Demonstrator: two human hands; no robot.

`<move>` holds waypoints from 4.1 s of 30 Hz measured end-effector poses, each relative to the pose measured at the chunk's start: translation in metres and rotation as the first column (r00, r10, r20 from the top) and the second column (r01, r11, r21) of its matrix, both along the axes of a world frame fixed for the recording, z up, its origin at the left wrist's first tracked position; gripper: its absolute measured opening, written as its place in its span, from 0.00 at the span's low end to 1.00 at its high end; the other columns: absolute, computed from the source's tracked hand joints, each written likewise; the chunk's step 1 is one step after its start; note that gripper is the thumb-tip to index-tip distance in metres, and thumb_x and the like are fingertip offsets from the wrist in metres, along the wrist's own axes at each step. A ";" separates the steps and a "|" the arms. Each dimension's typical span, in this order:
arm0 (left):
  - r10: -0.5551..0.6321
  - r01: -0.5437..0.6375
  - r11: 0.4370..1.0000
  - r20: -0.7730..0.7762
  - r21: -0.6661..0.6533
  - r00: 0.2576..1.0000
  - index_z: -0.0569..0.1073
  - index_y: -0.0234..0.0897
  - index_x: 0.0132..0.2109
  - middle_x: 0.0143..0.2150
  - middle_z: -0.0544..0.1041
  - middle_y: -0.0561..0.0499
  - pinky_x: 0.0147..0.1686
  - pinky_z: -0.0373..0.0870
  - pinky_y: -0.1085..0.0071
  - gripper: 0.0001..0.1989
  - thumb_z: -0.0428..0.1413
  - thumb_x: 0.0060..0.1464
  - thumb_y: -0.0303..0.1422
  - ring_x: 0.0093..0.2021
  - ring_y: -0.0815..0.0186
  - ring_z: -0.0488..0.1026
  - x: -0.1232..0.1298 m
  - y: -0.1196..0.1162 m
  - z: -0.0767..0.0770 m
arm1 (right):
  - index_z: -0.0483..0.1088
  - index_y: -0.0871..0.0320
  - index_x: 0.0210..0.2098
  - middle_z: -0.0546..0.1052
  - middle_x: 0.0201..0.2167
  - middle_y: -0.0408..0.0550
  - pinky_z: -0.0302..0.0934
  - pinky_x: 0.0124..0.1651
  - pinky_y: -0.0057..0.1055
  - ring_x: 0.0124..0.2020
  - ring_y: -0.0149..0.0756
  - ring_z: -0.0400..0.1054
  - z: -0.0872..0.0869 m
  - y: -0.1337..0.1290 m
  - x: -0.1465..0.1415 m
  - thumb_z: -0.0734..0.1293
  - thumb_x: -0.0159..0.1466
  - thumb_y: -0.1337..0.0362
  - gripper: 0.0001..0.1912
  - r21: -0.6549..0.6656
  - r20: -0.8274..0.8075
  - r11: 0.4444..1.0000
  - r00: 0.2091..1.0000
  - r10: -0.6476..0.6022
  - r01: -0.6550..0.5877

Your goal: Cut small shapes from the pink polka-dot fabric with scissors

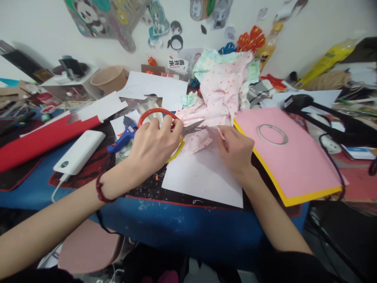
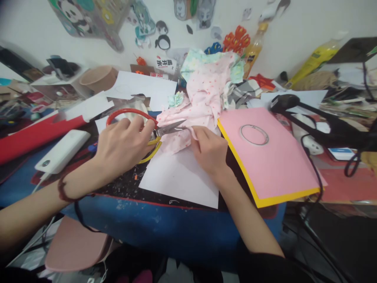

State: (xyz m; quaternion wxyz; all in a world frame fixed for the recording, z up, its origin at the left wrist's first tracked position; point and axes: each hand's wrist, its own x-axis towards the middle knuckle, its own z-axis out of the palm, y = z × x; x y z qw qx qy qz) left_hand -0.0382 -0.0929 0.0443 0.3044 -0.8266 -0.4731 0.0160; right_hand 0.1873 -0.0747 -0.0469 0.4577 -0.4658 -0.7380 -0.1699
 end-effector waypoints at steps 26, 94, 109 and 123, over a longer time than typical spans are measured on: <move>-0.113 0.113 0.993 -0.016 0.038 0.993 0.72 0.36 0.52 0.37 0.77 0.41 0.24 0.57 0.63 0.13 0.47 0.65 0.29 0.33 0.54 0.74 0.005 0.015 -0.013 | 0.76 0.63 0.44 0.85 0.37 0.51 0.71 0.40 0.30 0.38 0.36 0.82 0.008 -0.015 -0.003 0.63 0.63 0.76 0.13 0.194 0.271 0.977 0.962 0.032 -0.087; -0.245 0.271 0.934 -0.136 0.234 0.960 0.76 0.36 0.45 0.22 0.73 0.52 0.21 0.53 0.68 0.11 0.50 0.63 0.23 0.18 0.65 0.69 -0.007 0.025 -0.024 | 0.78 0.69 0.39 0.84 0.32 0.54 0.74 0.41 0.30 0.37 0.39 0.82 0.018 -0.025 0.004 0.64 0.62 0.76 0.11 0.275 0.276 0.933 0.949 0.155 -0.232; -0.139 0.142 0.981 -0.030 0.136 0.990 0.73 0.34 0.42 0.35 0.76 0.41 0.24 0.54 0.64 0.15 0.49 0.68 0.41 0.30 0.55 0.73 -0.001 0.025 -0.030 | 0.78 0.69 0.39 0.84 0.32 0.55 0.74 0.43 0.30 0.37 0.38 0.81 0.018 -0.027 0.003 0.62 0.64 0.73 0.12 0.278 0.245 0.934 0.957 0.157 -0.225; -0.141 0.154 0.977 -0.095 0.146 0.985 0.74 0.36 0.44 0.31 0.75 0.47 0.20 0.55 0.66 0.10 0.48 0.66 0.25 0.27 0.61 0.73 0.008 0.015 -0.022 | 0.78 0.68 0.39 0.84 0.31 0.53 0.74 0.41 0.29 0.38 0.37 0.81 0.017 -0.025 0.004 0.62 0.65 0.73 0.12 0.292 0.238 0.932 0.960 0.148 -0.217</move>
